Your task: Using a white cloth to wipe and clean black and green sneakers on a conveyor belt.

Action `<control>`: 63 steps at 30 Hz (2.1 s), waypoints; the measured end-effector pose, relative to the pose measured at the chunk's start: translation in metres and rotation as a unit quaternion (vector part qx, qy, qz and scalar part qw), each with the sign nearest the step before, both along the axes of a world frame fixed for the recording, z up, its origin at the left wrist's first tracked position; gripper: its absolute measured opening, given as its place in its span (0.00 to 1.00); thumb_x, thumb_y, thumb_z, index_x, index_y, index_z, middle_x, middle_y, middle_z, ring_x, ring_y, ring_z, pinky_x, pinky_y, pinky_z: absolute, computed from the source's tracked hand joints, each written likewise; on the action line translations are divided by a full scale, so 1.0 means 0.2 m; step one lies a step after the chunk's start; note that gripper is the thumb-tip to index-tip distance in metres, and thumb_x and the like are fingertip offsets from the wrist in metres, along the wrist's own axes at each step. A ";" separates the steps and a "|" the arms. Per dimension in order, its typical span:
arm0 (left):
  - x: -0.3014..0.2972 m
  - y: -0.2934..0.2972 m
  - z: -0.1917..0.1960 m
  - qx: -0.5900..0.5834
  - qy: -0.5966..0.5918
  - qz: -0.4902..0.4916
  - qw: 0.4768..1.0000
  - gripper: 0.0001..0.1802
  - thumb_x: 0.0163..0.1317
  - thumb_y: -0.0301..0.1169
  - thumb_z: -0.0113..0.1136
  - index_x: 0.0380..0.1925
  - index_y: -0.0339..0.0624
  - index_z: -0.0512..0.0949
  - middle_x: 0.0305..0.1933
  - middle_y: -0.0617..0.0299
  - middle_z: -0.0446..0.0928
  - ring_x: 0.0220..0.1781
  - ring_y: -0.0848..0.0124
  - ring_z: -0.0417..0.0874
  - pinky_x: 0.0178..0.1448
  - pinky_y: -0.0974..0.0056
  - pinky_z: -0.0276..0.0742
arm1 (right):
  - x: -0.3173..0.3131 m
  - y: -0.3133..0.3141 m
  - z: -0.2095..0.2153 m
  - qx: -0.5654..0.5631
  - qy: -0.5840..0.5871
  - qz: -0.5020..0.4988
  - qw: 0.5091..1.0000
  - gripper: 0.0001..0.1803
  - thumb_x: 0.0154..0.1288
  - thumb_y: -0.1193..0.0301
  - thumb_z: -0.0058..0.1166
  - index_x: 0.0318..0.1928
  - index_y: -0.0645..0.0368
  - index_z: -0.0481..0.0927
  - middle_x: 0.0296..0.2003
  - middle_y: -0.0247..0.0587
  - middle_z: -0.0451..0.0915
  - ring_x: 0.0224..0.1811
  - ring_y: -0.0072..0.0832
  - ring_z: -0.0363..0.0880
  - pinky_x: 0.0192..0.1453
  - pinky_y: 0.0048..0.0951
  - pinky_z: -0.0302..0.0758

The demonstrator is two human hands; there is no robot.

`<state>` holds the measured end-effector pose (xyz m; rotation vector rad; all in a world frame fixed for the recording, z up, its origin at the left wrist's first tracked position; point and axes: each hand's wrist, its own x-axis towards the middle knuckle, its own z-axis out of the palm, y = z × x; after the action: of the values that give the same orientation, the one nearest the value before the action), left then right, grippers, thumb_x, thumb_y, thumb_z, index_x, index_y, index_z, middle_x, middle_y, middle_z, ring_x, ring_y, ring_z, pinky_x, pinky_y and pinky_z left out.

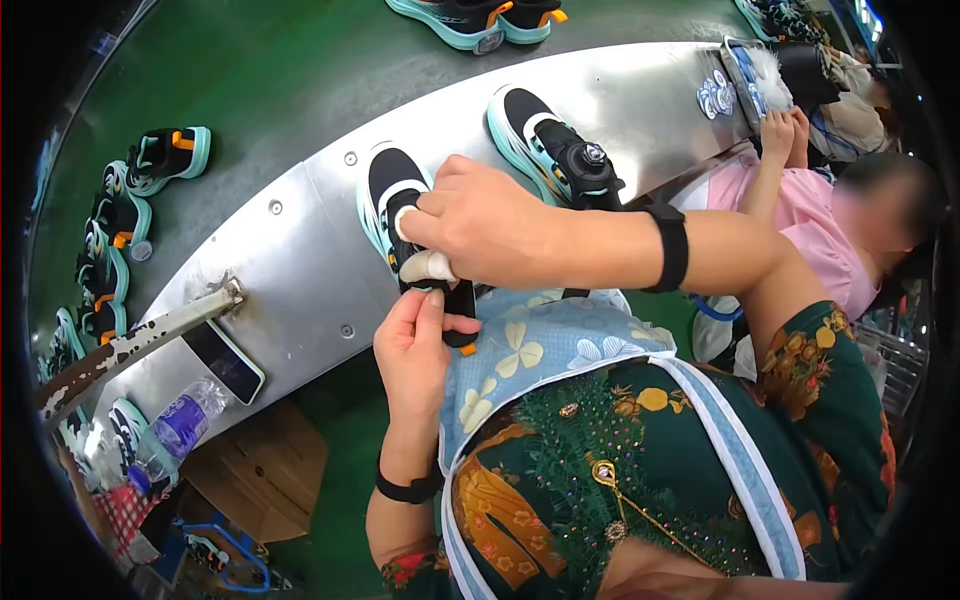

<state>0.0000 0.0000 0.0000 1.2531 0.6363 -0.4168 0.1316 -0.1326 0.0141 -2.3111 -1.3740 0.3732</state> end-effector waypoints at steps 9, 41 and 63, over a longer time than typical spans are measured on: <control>0.08 -0.03 0.02 0.028 -0.024 -0.001 0.999 0.11 0.71 0.33 0.50 0.41 0.37 0.79 0.24 0.62 0.82 0.14 0.87 0.56 0.18 0.77 0.51 | 0.05 -0.03 -0.01 0.051 0.033 -0.014 0.998 0.12 0.55 0.67 0.62 0.36 0.58 0.75 0.26 0.42 0.74 0.34 0.45 0.76 0.39 0.43 0.71; 0.21 -0.03 -0.02 -0.031 -0.007 -0.022 0.999 0.20 0.71 0.36 0.46 0.39 0.27 0.79 0.43 0.48 0.83 0.25 0.71 0.85 0.12 0.76 0.58 | 0.22 -0.17 0.08 0.057 0.184 0.017 0.981 0.20 0.58 0.74 0.58 0.53 0.54 0.80 0.34 0.44 0.74 0.44 0.43 0.74 0.48 0.38 0.72; 0.13 -0.24 0.06 0.308 -0.227 -0.166 0.909 0.15 0.62 0.22 0.58 0.50 0.38 0.77 0.43 0.60 0.79 0.39 0.75 0.79 0.35 0.72 0.74 | 0.25 -0.35 0.08 0.050 0.136 -0.032 0.989 0.20 0.60 0.62 0.61 0.52 0.52 0.80 0.34 0.47 0.77 0.39 0.43 0.77 0.45 0.37 0.74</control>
<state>0.0260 -0.0477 0.0111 2.0019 0.1412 -0.1844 0.1821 -0.2029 0.0307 -2.1247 -1.1571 0.5635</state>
